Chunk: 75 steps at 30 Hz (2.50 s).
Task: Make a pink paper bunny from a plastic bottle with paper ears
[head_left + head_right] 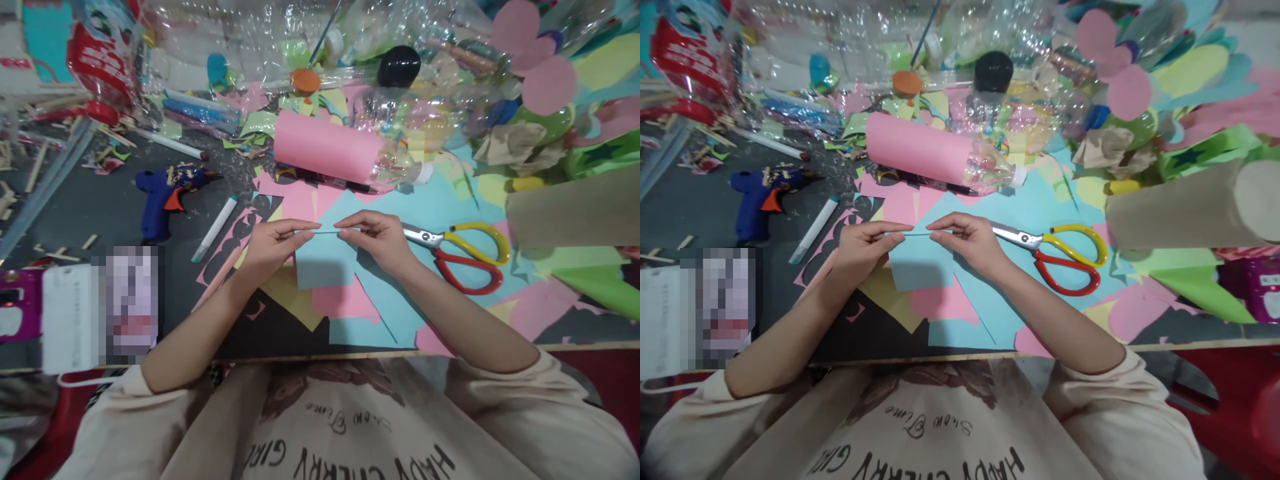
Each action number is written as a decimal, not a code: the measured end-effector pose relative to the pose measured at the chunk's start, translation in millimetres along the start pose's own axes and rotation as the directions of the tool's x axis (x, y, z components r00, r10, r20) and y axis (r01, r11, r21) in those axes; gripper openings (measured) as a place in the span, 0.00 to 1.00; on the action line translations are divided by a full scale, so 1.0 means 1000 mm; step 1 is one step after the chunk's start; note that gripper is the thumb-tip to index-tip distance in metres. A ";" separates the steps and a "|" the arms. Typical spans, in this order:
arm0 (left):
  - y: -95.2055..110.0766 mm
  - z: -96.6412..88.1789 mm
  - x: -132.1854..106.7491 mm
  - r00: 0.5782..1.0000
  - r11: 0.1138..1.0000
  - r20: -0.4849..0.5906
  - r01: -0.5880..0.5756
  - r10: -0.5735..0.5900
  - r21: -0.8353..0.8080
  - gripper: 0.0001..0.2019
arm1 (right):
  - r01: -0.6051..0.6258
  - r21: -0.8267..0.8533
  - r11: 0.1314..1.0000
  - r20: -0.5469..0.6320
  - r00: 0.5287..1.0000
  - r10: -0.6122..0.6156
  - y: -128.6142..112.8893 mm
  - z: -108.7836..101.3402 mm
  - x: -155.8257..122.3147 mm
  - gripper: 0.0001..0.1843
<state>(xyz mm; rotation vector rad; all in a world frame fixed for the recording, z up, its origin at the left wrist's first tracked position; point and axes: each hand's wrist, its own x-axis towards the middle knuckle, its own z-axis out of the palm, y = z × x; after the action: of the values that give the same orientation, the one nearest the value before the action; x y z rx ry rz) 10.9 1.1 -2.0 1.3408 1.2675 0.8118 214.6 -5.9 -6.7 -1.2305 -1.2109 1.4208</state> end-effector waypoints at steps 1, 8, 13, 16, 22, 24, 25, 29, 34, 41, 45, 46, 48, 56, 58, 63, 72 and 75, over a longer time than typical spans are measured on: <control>0.000 -0.001 0.000 1.000 1.000 0.007 0.002 -0.002 0.007 0.16 | -0.004 -0.005 1.000 -0.004 1.000 0.004 0.000 0.000 0.000 0.15; 0.004 -0.003 0.001 0.999 0.999 0.052 -0.015 0.013 0.028 0.15 | 0.001 0.017 1.000 0.016 1.000 -0.001 0.000 -0.003 0.000 0.13; 0.005 -0.003 0.000 0.997 0.999 0.064 -0.033 0.031 0.038 0.13 | 0.016 0.001 1.000 0.012 1.000 -0.016 0.001 -0.002 -0.001 0.14; 0.002 -0.002 -0.001 0.995 0.998 0.091 -0.038 0.032 0.059 0.15 | 0.050 -0.050 0.997 0.027 0.998 -0.048 0.002 0.000 -0.004 0.15; 0.002 0.002 -0.003 0.982 0.988 0.168 -0.110 0.090 0.110 0.10 | 0.136 -0.173 0.976 0.111 0.987 -0.118 0.002 0.004 -0.009 0.16; 0.003 0.003 -0.003 0.976 0.983 0.173 -0.149 0.129 0.106 0.09 | 0.158 -0.214 0.964 0.120 0.984 -0.135 0.002 0.005 -0.009 0.16; 0.003 0.003 -0.004 0.974 0.981 0.175 -0.162 0.142 0.106 0.09 | 0.169 -0.225 0.960 0.121 0.982 -0.145 0.002 0.005 -0.010 0.15; 0.001 0.003 -0.004 0.972 0.977 0.173 -0.181 0.160 0.111 0.09 | 0.187 -0.224 0.956 0.124 0.979 -0.163 0.004 0.004 -0.009 0.16; 0.002 0.003 -0.003 0.982 0.980 0.141 -0.147 0.128 0.135 0.11 | 0.150 -0.204 0.967 0.094 0.987 -0.133 0.005 0.003 -0.009 0.16; 0.002 0.003 -0.003 0.995 0.989 0.041 -0.098 0.094 0.109 0.10 | 0.112 -0.098 0.989 0.017 0.994 -0.111 0.004 0.003 -0.006 0.17; 0.001 0.002 -0.002 0.997 0.993 0.008 -0.072 0.071 0.093 0.11 | 0.060 -0.100 0.993 -0.010 0.998 -0.061 0.004 0.002 -0.004 0.19; 0.001 0.002 -0.002 0.998 0.995 0.004 -0.061 0.061 0.081 0.12 | 0.053 -0.099 0.994 -0.014 0.998 -0.055 0.004 0.002 -0.004 0.19; 0.002 0.001 -0.001 0.999 0.998 0.000 -0.034 0.034 0.062 0.13 | 0.050 -0.089 0.995 -0.015 0.999 -0.051 0.005 0.001 -0.003 0.18; 0.002 0.000 0.000 1.000 1.000 0.006 -0.007 0.007 -0.005 0.12 | 0.046 -0.055 0.997 -0.024 0.999 -0.047 0.004 0.002 -0.002 0.16; 0.001 0.000 0.001 1.000 1.000 0.011 -0.018 0.018 -0.004 0.12 | 0.049 -0.050 0.998 -0.024 0.998 -0.050 0.003 0.002 -0.002 0.16; 0.000 0.000 0.001 0.996 0.996 0.060 -0.066 0.063 0.052 0.12 | 0.067 -0.061 0.996 0.004 0.998 -0.067 0.004 0.001 -0.002 0.16; 0.001 0.001 -0.001 0.993 0.991 0.098 -0.081 0.070 0.109 0.12 | 0.116 -0.056 0.992 0.014 0.993 -0.115 0.007 0.002 -0.003 0.07; 0.001 0.001 -0.001 0.994 0.991 0.083 -0.077 0.068 0.109 0.11 | 0.110 -0.045 0.993 0.007 0.994 -0.110 0.005 0.002 -0.004 0.05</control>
<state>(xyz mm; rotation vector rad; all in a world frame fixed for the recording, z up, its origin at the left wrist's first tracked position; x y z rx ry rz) 12.3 -0.2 -0.8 1.5023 1.2232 0.7397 213.0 -10.4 -11.3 -1.1732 -1.3002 1.3220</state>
